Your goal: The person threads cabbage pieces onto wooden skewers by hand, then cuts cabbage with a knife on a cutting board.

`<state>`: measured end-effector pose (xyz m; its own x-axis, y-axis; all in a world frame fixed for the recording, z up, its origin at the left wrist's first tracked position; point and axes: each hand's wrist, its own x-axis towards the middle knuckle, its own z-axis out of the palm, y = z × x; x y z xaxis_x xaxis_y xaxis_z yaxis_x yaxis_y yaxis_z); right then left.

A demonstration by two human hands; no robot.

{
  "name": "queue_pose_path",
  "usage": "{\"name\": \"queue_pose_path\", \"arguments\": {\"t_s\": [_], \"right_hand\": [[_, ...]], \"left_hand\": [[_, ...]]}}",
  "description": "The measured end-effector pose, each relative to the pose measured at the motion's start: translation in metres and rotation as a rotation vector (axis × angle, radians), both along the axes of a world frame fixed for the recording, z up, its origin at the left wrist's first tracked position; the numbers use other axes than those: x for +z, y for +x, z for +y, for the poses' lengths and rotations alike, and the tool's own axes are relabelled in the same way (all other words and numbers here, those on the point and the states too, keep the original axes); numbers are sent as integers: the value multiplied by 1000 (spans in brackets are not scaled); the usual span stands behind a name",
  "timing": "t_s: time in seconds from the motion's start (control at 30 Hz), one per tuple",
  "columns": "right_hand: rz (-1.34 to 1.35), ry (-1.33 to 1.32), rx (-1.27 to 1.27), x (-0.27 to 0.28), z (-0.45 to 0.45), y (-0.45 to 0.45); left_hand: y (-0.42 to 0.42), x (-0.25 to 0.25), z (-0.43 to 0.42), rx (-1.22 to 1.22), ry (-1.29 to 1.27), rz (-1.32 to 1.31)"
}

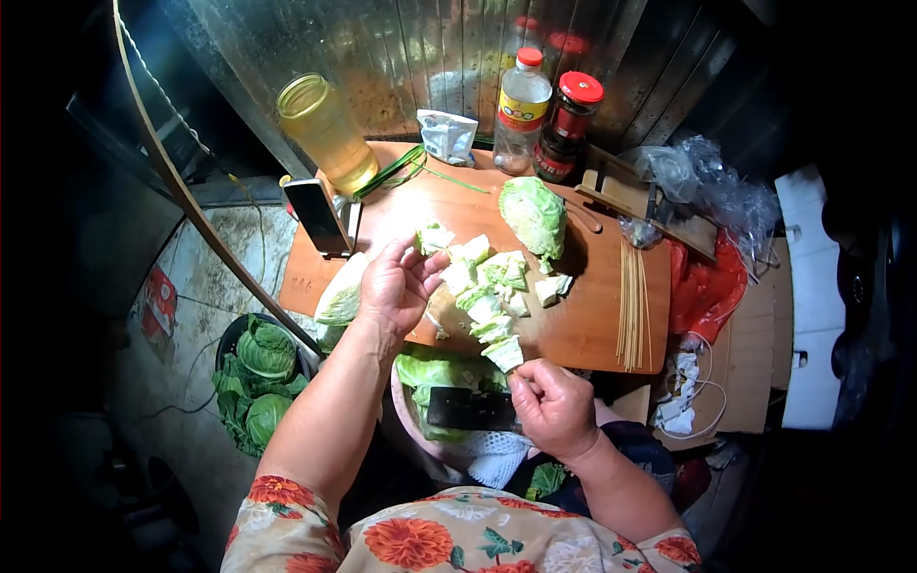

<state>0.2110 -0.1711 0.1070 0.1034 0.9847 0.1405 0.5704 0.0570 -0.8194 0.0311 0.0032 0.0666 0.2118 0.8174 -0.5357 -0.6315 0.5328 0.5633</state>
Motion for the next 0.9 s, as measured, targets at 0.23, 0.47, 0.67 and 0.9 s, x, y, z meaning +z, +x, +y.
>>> {"name": "queue_pose_path", "arguments": {"t_s": [0.23,0.47,0.67,0.9], "right_hand": [[262,4,-145,6,2,9],[326,-2,-180,6,4,18],[340,-55,-154,2,2,20],[280,-70,-104,1,2,16]], "left_hand": [[-3,-4,-5,-625,219,312],[17,5,-19,-1159,239,961],[4,-36,-2,-879,311,1159],[23,-7,-8,-477,166,499]]}}
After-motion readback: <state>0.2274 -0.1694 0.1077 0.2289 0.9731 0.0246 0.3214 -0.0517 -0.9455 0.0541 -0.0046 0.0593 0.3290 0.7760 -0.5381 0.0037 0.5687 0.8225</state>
